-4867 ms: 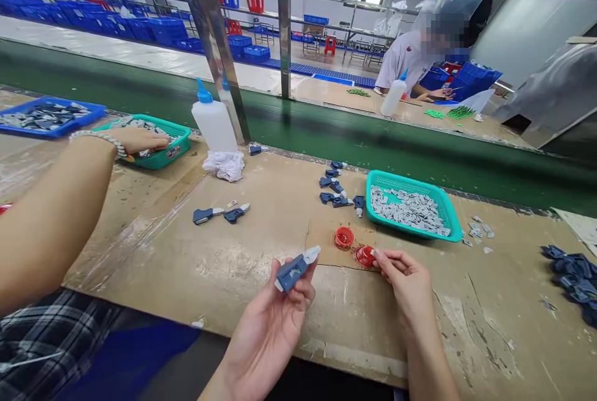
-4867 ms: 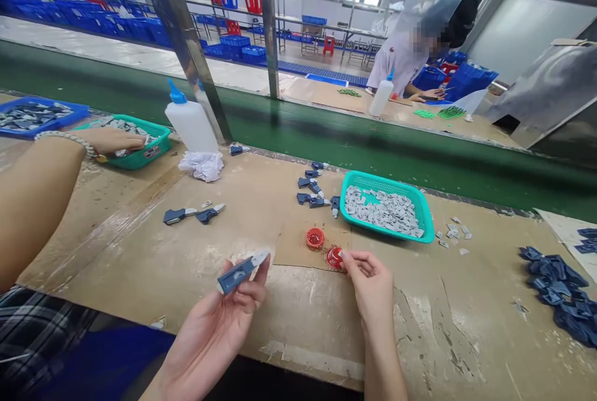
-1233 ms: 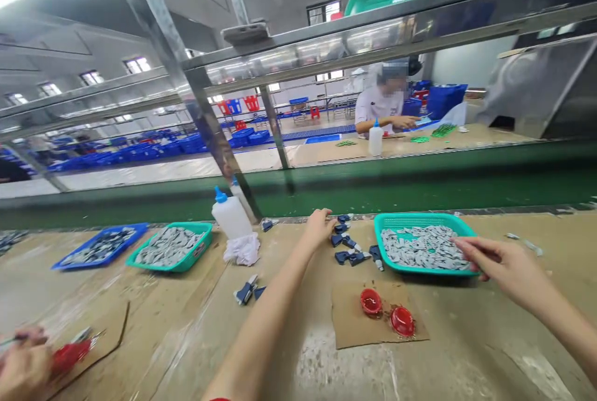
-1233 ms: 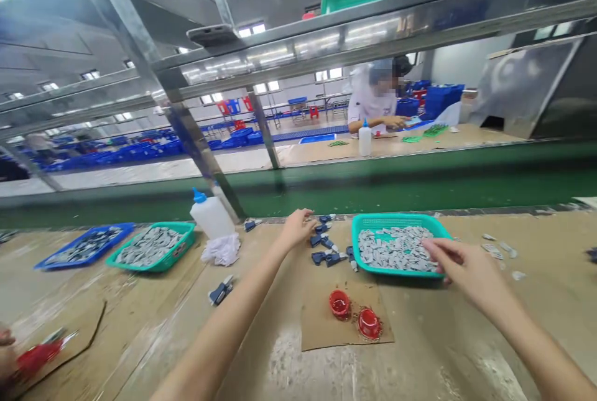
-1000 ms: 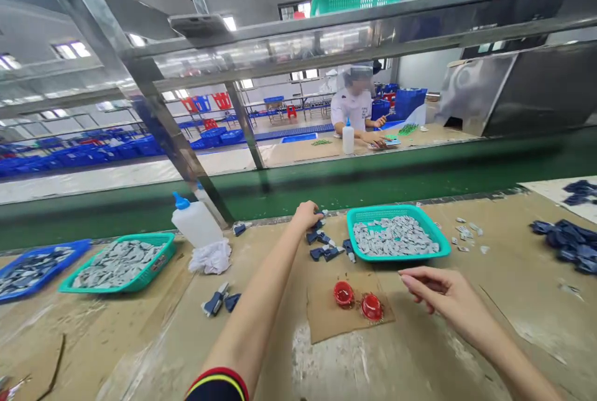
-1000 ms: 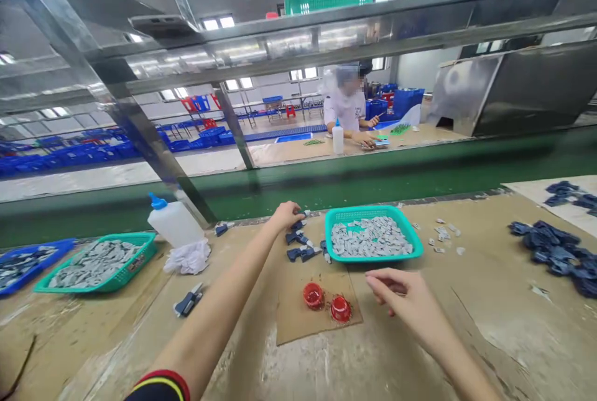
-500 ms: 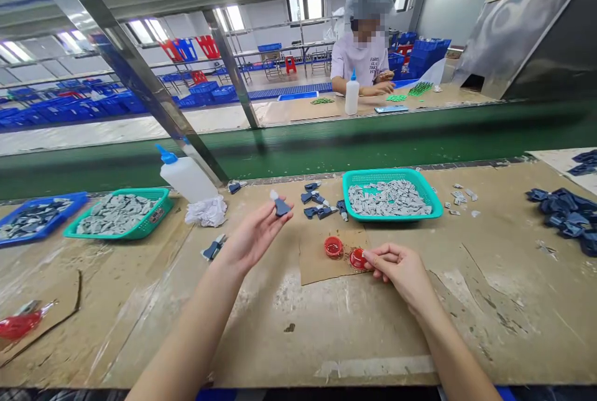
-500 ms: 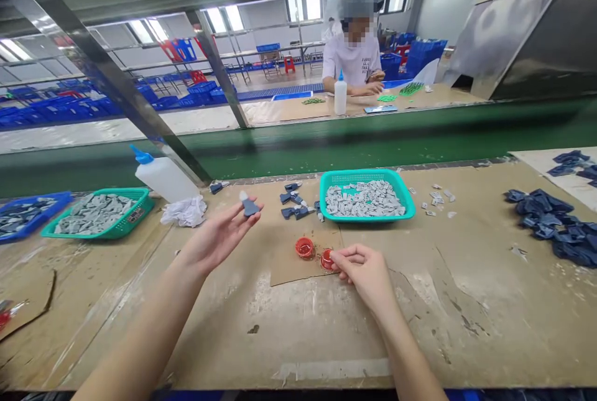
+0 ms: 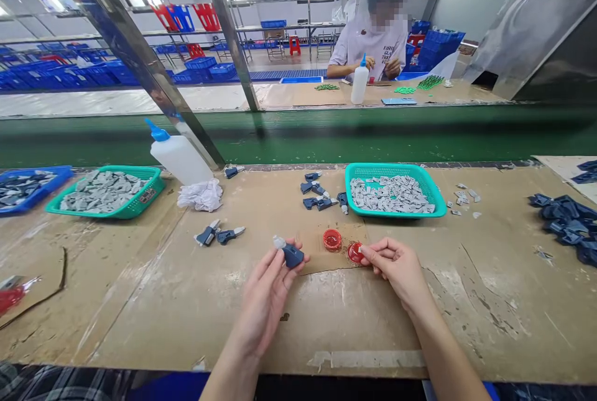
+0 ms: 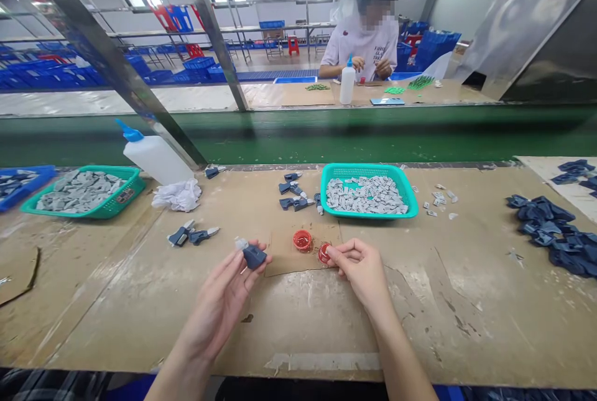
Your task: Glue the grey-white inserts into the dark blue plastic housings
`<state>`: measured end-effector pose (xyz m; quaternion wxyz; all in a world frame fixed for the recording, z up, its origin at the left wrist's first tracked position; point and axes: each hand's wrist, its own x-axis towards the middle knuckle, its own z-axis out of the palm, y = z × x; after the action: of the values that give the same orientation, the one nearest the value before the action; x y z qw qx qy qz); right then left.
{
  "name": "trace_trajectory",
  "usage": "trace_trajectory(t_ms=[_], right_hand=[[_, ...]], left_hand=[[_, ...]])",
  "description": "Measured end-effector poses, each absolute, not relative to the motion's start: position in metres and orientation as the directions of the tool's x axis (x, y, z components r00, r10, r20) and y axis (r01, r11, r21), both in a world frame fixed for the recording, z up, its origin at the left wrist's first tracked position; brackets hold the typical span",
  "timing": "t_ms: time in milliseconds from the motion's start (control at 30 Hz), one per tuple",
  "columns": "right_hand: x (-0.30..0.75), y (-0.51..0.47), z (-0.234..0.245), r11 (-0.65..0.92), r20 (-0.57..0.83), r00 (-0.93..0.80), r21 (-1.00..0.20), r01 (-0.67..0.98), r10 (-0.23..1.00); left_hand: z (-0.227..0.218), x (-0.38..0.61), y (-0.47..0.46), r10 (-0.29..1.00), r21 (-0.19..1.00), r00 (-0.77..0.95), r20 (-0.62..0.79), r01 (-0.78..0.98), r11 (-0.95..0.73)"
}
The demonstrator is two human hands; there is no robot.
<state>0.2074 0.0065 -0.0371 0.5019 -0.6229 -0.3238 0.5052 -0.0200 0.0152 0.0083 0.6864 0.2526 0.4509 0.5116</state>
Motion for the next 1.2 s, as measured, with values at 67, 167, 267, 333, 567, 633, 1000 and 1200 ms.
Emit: trace_trajectory(t_ms=[67, 167, 267, 333, 567, 633, 1000, 1200], right_hand=[[0.209, 0.004, -0.036, -0.276, -0.305, 0.278, -0.951, -0.14, 0.911], [0.212, -0.003, -0.029, -0.251, -0.304, 0.273, -0.945, -0.211, 0.913], [0.208, -0.013, -0.014, -0.212, -0.282, 0.269, -0.941, -0.263, 0.921], [0.201, -0.02, -0.001, -0.187, -0.257, 0.247, -0.943, -0.274, 0.934], [0.17, -0.025, 0.029, -0.143, -0.174, 0.107, -0.957, -0.252, 0.979], [0.166, -0.024, 0.028, -0.15, -0.176, 0.087, -0.957, -0.247, 0.981], [0.168, -0.02, 0.025, -0.32, -0.304, -0.106, -0.927, -0.196, 0.947], [0.165, -0.03, 0.024, -0.349, -0.264, -0.308, -0.9, -0.262, 0.914]], left_hand=[[0.004, -0.017, 0.013, 0.933, 0.821, 0.056, -0.356, -0.459, 0.34], [-0.001, -0.01, 0.011, 0.954, 0.868, 0.06, -0.295, -0.4, 0.294], [-0.003, 0.001, 0.009, 0.978, 0.916, 0.067, -0.197, -0.344, 0.208], [-0.002, 0.008, 0.006, 0.987, 0.938, 0.075, -0.14, -0.309, 0.157], [0.01, 0.017, -0.002, 0.996, 0.97, 0.068, -0.053, -0.233, 0.068], [0.012, 0.017, -0.004, 0.998, 0.973, 0.049, -0.044, -0.223, 0.054], [0.016, 0.013, -0.01, 0.992, 0.99, 0.095, 0.085, -0.124, -0.073], [0.019, 0.013, -0.014, 0.982, 0.99, 0.129, 0.142, -0.027, -0.139]])
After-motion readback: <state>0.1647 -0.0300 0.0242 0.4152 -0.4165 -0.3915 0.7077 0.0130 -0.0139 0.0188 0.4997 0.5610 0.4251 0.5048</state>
